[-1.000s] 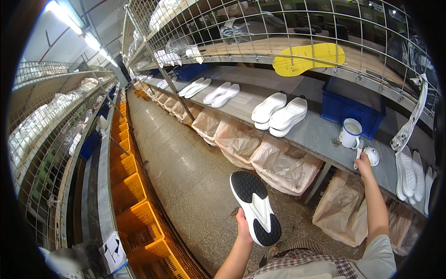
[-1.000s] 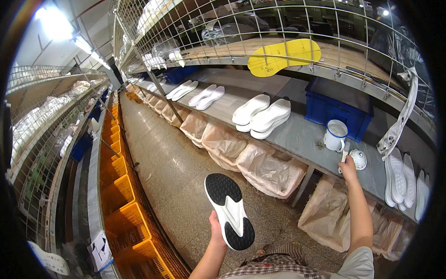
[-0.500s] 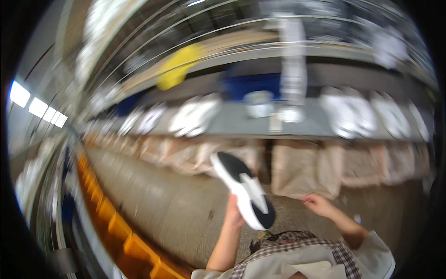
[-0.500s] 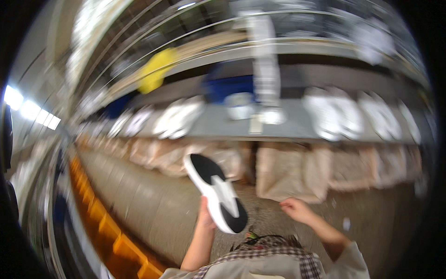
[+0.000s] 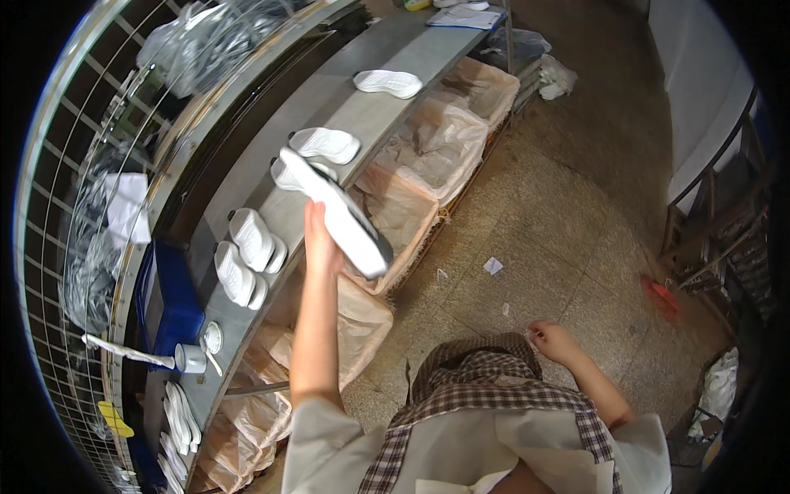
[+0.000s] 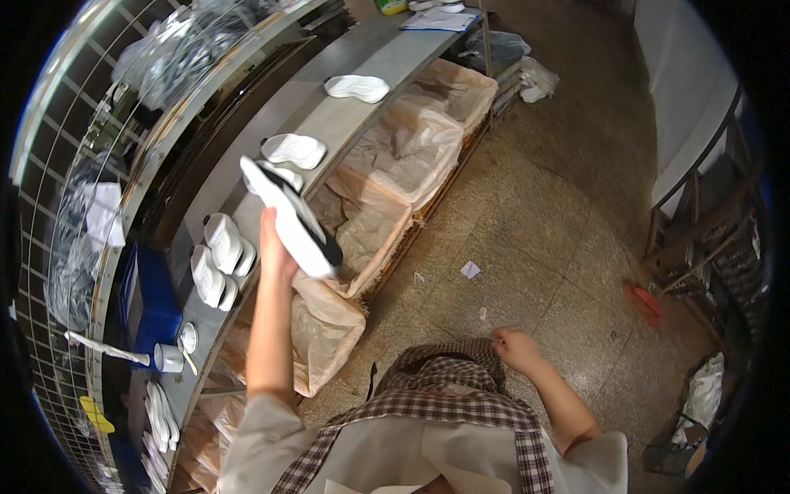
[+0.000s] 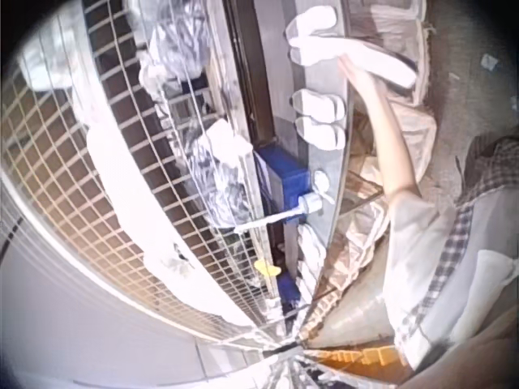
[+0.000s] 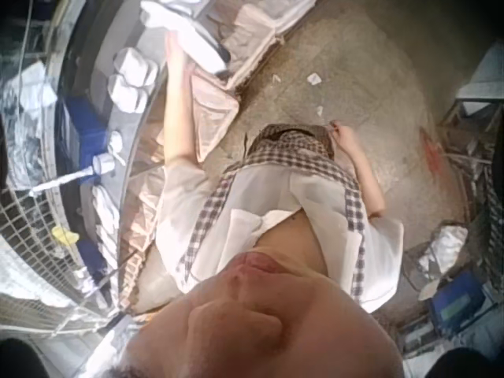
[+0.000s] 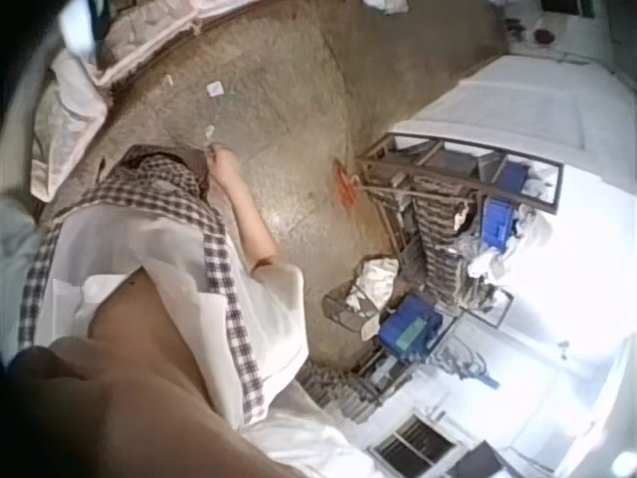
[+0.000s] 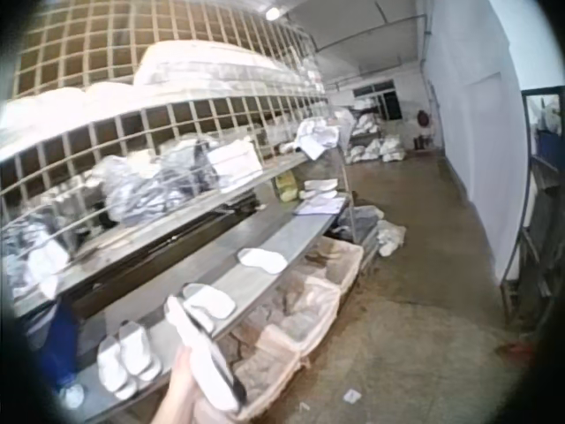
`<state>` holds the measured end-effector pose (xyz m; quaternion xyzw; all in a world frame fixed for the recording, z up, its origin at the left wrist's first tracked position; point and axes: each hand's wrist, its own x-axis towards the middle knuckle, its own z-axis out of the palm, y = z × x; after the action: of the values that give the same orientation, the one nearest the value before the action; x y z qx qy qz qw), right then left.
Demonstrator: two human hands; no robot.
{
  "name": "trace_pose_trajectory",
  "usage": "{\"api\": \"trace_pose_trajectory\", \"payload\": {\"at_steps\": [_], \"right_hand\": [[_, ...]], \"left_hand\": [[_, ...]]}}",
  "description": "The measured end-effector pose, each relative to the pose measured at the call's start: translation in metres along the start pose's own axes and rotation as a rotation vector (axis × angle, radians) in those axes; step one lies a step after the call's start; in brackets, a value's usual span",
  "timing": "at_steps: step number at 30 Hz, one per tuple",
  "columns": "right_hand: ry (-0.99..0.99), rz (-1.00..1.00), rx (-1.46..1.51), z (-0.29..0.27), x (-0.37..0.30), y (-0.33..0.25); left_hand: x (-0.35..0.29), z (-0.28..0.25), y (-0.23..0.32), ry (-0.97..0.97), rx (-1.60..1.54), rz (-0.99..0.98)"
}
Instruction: The person repeatedly picks up white slipper soles, brushes them with a small brush, and places them back on a metal shelf. The person turns the soles over to access different surfaces and continues the cycle across multiple units.
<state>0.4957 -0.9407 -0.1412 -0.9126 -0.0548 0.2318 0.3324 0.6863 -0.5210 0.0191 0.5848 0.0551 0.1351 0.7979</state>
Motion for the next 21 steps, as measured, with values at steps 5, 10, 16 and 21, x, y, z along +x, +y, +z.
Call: {"api": "trace_pose_trajectory", "payload": {"at_steps": [5, 10, 16, 21], "right_hand": [[0.16, 0.231, 0.095, -0.023, -0.003, 0.037], [0.019, 0.177, 0.096, -0.042, 0.05, 0.075], [0.031, 0.202, 0.025, -0.149, 0.159, 0.089], [0.124, 0.126, 0.038, -0.244, 0.248, 0.112]], "left_hand": [[0.174, 0.072, -0.011, 0.026, 0.524, -0.082], [0.33, 0.07, -0.045, 0.121, 1.011, -0.289], [0.443, 0.045, -0.101, 0.182, 1.257, -0.532], [0.465, 0.073, -0.107, 0.188, 1.644, -0.638]]}}
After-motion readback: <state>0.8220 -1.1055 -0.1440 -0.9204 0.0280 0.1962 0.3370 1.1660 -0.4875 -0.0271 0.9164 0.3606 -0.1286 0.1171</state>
